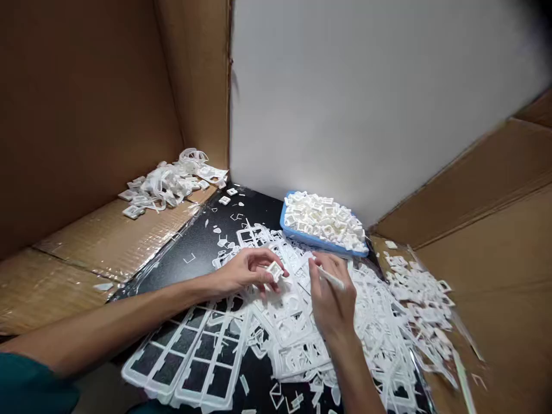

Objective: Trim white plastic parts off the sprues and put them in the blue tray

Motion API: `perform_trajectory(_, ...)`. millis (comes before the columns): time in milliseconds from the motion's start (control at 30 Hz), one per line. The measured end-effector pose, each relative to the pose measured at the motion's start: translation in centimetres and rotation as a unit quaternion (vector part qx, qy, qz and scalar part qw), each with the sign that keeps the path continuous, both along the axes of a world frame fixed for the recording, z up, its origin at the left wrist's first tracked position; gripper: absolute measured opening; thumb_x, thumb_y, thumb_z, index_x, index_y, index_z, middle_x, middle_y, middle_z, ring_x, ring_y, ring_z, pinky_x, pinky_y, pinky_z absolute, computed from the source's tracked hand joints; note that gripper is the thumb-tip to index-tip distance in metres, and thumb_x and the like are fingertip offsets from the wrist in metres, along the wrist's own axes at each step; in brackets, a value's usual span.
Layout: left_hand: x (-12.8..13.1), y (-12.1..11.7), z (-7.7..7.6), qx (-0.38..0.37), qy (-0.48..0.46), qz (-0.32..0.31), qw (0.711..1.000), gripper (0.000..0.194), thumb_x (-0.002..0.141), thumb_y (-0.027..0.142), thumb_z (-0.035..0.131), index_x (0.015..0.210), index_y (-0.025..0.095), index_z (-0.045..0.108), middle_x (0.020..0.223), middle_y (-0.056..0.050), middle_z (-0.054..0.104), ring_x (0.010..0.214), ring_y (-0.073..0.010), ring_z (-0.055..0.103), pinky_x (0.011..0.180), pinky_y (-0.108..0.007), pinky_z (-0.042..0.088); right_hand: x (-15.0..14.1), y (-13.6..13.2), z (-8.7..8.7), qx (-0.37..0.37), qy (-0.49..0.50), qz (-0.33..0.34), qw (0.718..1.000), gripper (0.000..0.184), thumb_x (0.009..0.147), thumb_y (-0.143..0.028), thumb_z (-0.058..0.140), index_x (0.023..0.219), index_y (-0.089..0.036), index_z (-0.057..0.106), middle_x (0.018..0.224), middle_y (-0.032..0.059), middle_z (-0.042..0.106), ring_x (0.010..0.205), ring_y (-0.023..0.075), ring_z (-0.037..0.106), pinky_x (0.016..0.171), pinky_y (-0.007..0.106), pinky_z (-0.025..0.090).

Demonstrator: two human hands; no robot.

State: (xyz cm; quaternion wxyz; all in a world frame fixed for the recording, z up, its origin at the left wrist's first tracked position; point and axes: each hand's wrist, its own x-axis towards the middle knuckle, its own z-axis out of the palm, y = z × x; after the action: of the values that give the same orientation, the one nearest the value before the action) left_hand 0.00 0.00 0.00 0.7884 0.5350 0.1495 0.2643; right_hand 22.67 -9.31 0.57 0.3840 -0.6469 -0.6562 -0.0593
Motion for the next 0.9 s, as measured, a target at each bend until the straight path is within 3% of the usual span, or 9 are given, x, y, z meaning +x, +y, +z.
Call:
perform_trajectory(167, -0.3, -0.1, -0.8, 0.002, 0.051, 0.056, 0.997, 0.044, 0.069, 0.022, 0.101, 0.105, 0.010, 0.079, 0.107, -0.015, 0.082, 0.076, -0.0149, 0.078, 0.063, -0.021, 0.063, -0.6, 0.0, 0.3, 0.049, 0.132, 0.045, 0.989, 0.017, 0.108, -0.032, 0.061, 0.097, -0.025, 0.071, 0.113, 0.0060, 0.077, 0.114, 0.0265, 0.067, 0.103, 0.045, 0.052)
perform_trajectory(233, -0.2, -0.2, -0.9, -0.003, 0.055, 0.073, 0.996, 0.045, 0.069, 0.023, 0.102, 0.105, 0.009, 0.079, 0.104, -0.014, 0.083, 0.072, -0.0139, 0.076, 0.060, -0.020, 0.063, -1.2, -0.3, 0.5, 0.055, 0.209, 0.105, 0.971, 0.014, 0.107, -0.030, 0.063, 0.097, -0.026, 0.072, 0.109, 0.0037, 0.078, 0.108, 0.0239, 0.070, 0.102, 0.042, 0.053)
perform_trajectory(333, 0.1, -0.3, -1.0, -0.001, 0.045, 0.099, 0.994, 0.046, 0.069, 0.023, 0.102, 0.105, 0.009, 0.078, 0.083, -0.008, 0.081, 0.062, -0.0134, 0.074, 0.057, -0.023, 0.064, -2.0, -0.7, 0.6, 0.015, 0.268, 0.182, 0.946, 0.014, 0.107, -0.028, 0.063, 0.100, -0.027, 0.075, 0.105, 0.0019, 0.079, 0.102, 0.0216, 0.074, 0.096, 0.038, 0.056)
perform_trajectory(500, 0.1, -0.6, -1.2, 0.053, 0.020, 0.163, 0.985, 0.041, 0.062, 0.016, 0.104, 0.094, 0.010, 0.080, 0.103, -0.011, 0.083, 0.074, -0.0154, 0.079, 0.066, -0.025, 0.067, -3.0, -1.1, 0.4, -0.001, 0.256, 0.189, 0.948, 0.013, 0.106, -0.023, 0.064, 0.103, -0.026, 0.076, 0.105, 0.0019, 0.081, 0.101, 0.0205, 0.076, 0.093, 0.036, 0.058)
perform_trajectory(700, 0.0, -0.6, -0.9, 0.082, 0.037, 0.146, 0.985, 0.043, 0.069, 0.020, 0.101, 0.109, 0.014, 0.085, 0.108, -0.013, 0.083, 0.081, -0.0184, 0.079, 0.071, -0.027, 0.067, -3.6, -0.9, 1.0, 0.038, 0.186, 0.219, 0.957, 0.013, 0.104, -0.015, 0.064, 0.101, -0.026, 0.071, 0.109, 0.0032, 0.080, 0.106, 0.0216, 0.073, 0.096, 0.041, 0.056)
perform_trajectory(900, 0.1, -0.5, -1.1, 0.062, 0.044, 0.141, 0.987, 0.044, 0.068, 0.019, 0.101, 0.109, 0.015, 0.086, 0.095, -0.009, 0.084, 0.072, -0.0158, 0.079, 0.070, -0.025, 0.066, -3.5, -0.7, 1.5, 0.028, 0.156, 0.228, 0.961, 0.014, 0.103, -0.013, 0.065, 0.096, -0.025, 0.067, 0.108, 0.0022, 0.078, 0.105, 0.0201, 0.071, 0.095, 0.040, 0.055)
